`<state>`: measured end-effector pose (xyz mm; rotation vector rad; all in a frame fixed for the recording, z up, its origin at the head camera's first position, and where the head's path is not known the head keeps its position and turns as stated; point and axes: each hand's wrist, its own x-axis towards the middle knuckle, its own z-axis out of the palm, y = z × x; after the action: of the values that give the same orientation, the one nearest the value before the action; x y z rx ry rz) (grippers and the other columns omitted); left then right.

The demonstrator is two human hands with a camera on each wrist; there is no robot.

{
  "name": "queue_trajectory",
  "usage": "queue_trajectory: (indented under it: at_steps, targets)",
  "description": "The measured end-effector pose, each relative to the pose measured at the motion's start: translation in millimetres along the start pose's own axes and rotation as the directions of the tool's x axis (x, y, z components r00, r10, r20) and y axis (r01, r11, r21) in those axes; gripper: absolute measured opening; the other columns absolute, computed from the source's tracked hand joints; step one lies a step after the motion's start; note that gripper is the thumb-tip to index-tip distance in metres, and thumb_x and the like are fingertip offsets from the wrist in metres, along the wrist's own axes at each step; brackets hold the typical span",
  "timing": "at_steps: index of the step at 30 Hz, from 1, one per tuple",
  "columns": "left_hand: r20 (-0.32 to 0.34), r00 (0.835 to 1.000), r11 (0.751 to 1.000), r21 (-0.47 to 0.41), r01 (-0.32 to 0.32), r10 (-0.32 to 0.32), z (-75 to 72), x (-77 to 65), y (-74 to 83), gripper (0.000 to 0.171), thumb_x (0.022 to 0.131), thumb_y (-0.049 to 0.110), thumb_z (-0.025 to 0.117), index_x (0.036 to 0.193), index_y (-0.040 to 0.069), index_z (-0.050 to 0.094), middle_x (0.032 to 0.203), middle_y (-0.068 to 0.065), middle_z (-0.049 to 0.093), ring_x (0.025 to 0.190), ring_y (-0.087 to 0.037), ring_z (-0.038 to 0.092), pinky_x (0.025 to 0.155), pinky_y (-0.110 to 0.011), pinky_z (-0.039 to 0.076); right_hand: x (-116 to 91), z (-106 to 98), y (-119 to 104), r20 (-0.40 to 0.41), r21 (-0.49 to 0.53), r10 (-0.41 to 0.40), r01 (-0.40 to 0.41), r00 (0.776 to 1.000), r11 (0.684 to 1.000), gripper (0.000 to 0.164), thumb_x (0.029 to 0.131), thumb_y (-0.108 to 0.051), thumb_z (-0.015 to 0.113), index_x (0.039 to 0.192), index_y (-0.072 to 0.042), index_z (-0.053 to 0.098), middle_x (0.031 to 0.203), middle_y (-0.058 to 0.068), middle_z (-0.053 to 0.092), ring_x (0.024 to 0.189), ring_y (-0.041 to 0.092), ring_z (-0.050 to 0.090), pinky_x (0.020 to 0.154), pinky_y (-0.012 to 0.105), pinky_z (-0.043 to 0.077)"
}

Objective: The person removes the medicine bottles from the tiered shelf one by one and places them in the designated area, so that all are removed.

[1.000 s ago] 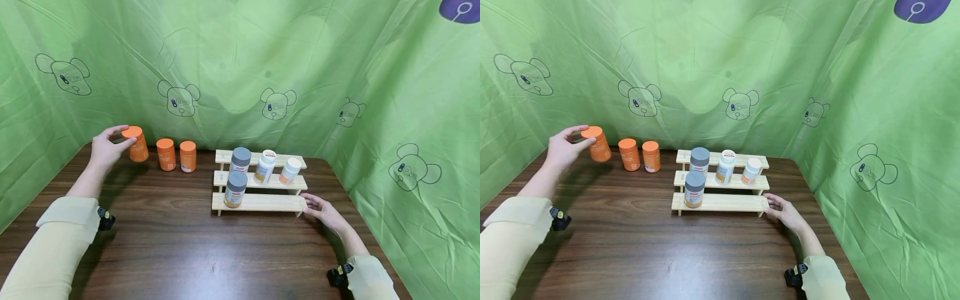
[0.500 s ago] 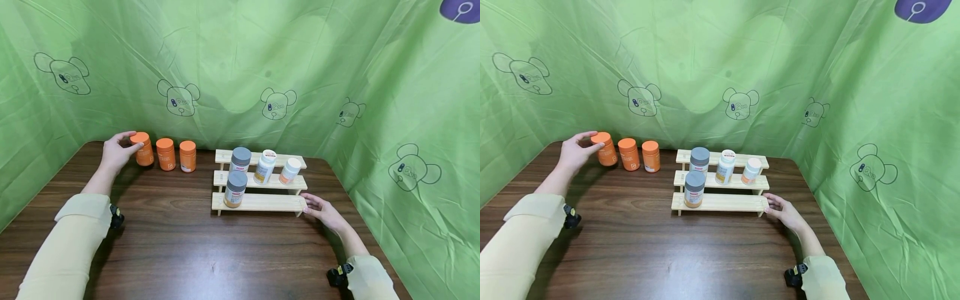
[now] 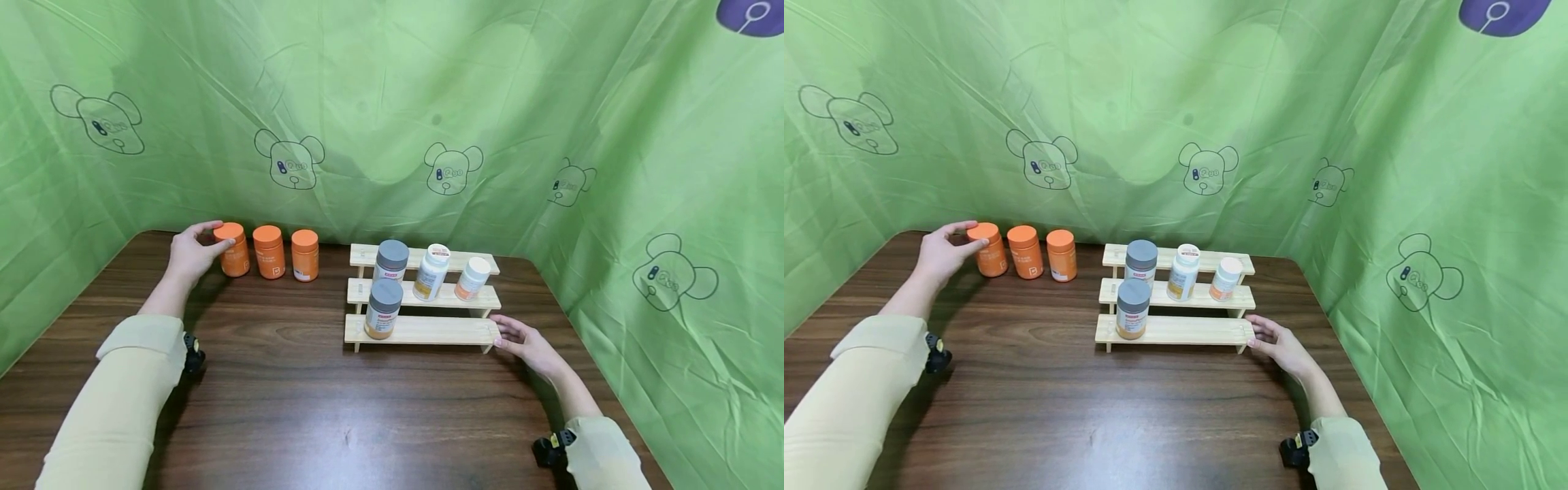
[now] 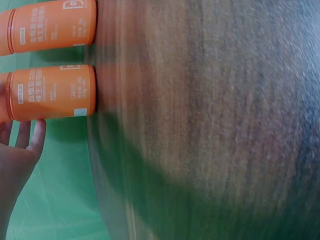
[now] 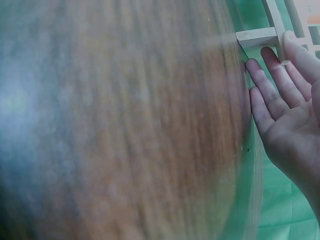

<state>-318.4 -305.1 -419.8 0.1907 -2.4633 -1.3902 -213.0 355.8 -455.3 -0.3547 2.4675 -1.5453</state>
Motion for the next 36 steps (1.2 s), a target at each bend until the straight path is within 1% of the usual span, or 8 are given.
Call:
queue_trajectory:
  at_steps: [4,11,17,20,24,31,34,36]
  targets:
    - [0.0,1.0,1.0,0.003,-0.003,0.003,0.7,-0.9,-3.5,0.062,0.086,0.041,0.065,0.136,0.009,0.05,0.132,-0.017,0.05,0.11,-0.024,0.049,0.071,-0.01,0.039,-0.7,0.4,-0.5,0.0,-0.008,0.002,-0.002,1.0,1.0,0.058,0.09,-0.012,0.064,0.141,0.002,0.038,0.129,0.028,0.05,0.107,0.003,0.054,0.086,0.017,0.047]
    - [-0.002,1.0,1.0,-0.011,-0.02,0.02,0.8,-1.5,-8.5,0.062,0.086,0.041,0.065,0.137,0.01,0.05,0.134,-0.018,0.049,0.11,-0.022,0.05,0.071,-0.007,0.039,-1.2,1.1,-0.3,0.002,0.001,-0.002,0.002,1.0,1.0,0.058,0.091,-0.012,0.063,0.141,0.002,0.038,0.129,0.027,0.05,0.106,0.003,0.054,0.086,0.018,0.047]
    - [0.003,0.999,0.999,0.003,-0.047,0.047,-2.2,-1.5,-7.0,0.06,0.087,0.039,0.065,0.136,0.007,0.05,0.133,-0.02,0.05,0.107,-0.021,0.05,0.071,-0.006,0.038,0.1,0.3,-0.3,-0.005,-0.007,-0.017,0.017,1.0,1.0,0.056,0.09,-0.012,0.064,0.139,0.002,0.04,0.124,0.023,0.055,0.106,0.004,0.055,0.085,0.019,0.048]
    - [0.009,0.999,0.999,-0.002,-0.044,0.044,-4.0,-1.4,-5.1,0.061,0.087,0.038,0.066,0.136,0.007,0.05,0.133,-0.019,0.05,0.11,-0.023,0.05,0.073,-0.009,0.039,-0.1,0.3,-1.1,-0.013,-0.02,-0.019,0.019,1.0,1.0,0.055,0.09,-0.013,0.064,0.138,0.001,0.042,0.123,0.021,0.057,0.106,0.004,0.055,0.084,0.019,0.049]
    - [0.025,0.999,0.999,-0.011,-0.034,0.034,-7.1,-3.1,-0.5,0.065,0.088,0.039,0.064,0.14,0.006,0.045,0.137,-0.017,0.048,0.116,-0.027,0.048,0.082,-0.018,0.041,-0.6,0.6,-1.8,-0.014,-0.018,-0.009,0.009,1.0,1.0,0.055,0.09,-0.014,0.065,0.138,0.0,0.042,0.124,0.022,0.056,0.107,0.004,0.055,0.085,0.019,0.048]
    - [0.059,0.997,0.999,-0.004,-0.052,0.052,-12.9,-8.1,11.3,0.07,0.09,0.04,0.061,0.144,0.004,0.035,0.143,-0.02,0.041,0.123,-0.034,0.044,0.095,-0.039,0.042,-1.0,0.7,-2.8,-0.011,0.003,0.0,0.0,1.0,1.0,0.056,0.09,-0.013,0.064,0.139,0.001,0.041,0.126,0.027,0.053,0.107,0.004,0.055,0.086,0.018,0.047]
    - [0.075,0.996,0.998,-0.007,-0.057,0.057,-15.4,-10.7,19.0,0.072,0.09,0.04,0.061,0.146,0.004,0.031,0.145,-0.021,0.038,0.129,-0.037,0.039,0.102,-0.048,0.037,-1.0,1.0,-3.0,-0.008,0.01,-0.003,0.003,1.0,1.0,0.056,0.09,-0.012,0.064,0.139,0.001,0.04,0.126,0.027,0.053,0.107,0.005,0.055,0.085,0.018,0.048]
    - [0.082,0.995,0.998,-0.01,-0.055,0.056,-17.1,-12.4,24.2,0.074,0.091,0.04,0.06,0.147,0.004,0.029,0.147,-0.02,0.035,0.133,-0.037,0.034,0.104,-0.052,0.033,-1.0,1.2,-3.0,-0.006,0.012,-0.005,0.005,1.0,1.0,0.055,0.09,-0.012,0.064,0.139,0.001,0.041,0.126,0.027,0.052,0.107,0.005,0.055,0.085,0.019,0.048]
